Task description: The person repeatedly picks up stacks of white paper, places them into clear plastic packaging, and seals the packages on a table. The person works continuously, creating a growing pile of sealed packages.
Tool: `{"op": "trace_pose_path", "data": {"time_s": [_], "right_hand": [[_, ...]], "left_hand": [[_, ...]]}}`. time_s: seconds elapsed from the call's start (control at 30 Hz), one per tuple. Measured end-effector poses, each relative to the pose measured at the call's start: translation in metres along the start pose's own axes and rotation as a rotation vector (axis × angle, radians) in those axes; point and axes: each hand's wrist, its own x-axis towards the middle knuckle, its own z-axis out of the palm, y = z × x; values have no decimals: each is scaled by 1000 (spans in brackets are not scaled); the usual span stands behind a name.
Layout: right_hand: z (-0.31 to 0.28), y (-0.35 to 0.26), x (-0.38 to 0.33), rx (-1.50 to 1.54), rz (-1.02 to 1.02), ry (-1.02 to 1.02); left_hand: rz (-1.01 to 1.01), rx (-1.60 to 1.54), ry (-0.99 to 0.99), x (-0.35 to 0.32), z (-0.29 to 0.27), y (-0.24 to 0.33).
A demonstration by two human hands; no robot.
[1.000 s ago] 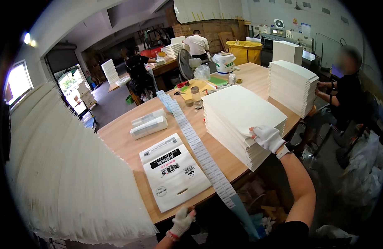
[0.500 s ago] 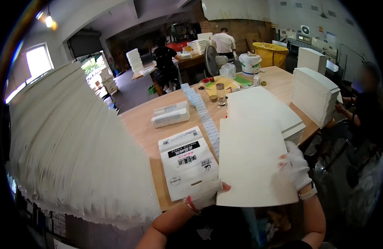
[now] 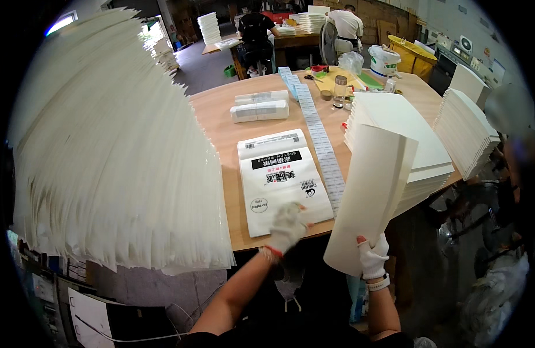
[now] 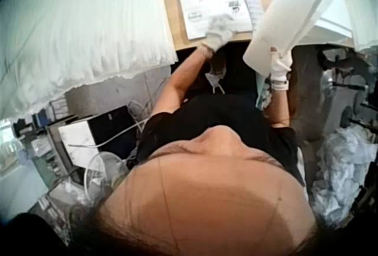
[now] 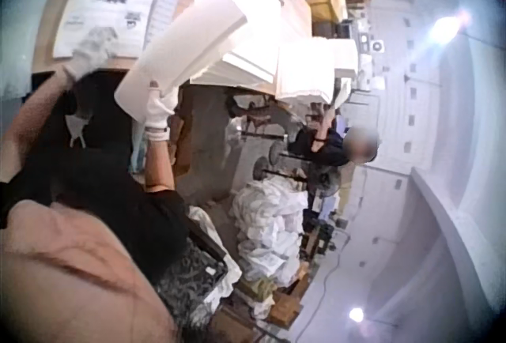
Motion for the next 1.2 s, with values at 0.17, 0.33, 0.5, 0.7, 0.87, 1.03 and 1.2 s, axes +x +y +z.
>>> {"op": "trace_pose_path", "data": {"time_s": [0.17,0.33,0.5,0.7,0.87,1.03,1.2], "right_hand": [[-9,-30,-3,-415,-140,-119],[9,-43,-15,-831,-99,-550],[46,-12,4,-1017,483,-840],[109,-8,68,-1089,331,-763],[183,13,132,-1335,-243,-1011],[202,48,149,-1202,-381,-611],[151,47,149,-1088,-417,-336]], "left_hand": [[-212,162,-293,32,12,-85],[-248,-154,-493,92,9,-127],[-234,-220,-433,135,-52,-76],[146,-102,-118,137,-42,-38],[175,43,-69,117,-58,15],[356,-207,154,77,-74,7],[184,-299,644,-16,-6,-63]]}}
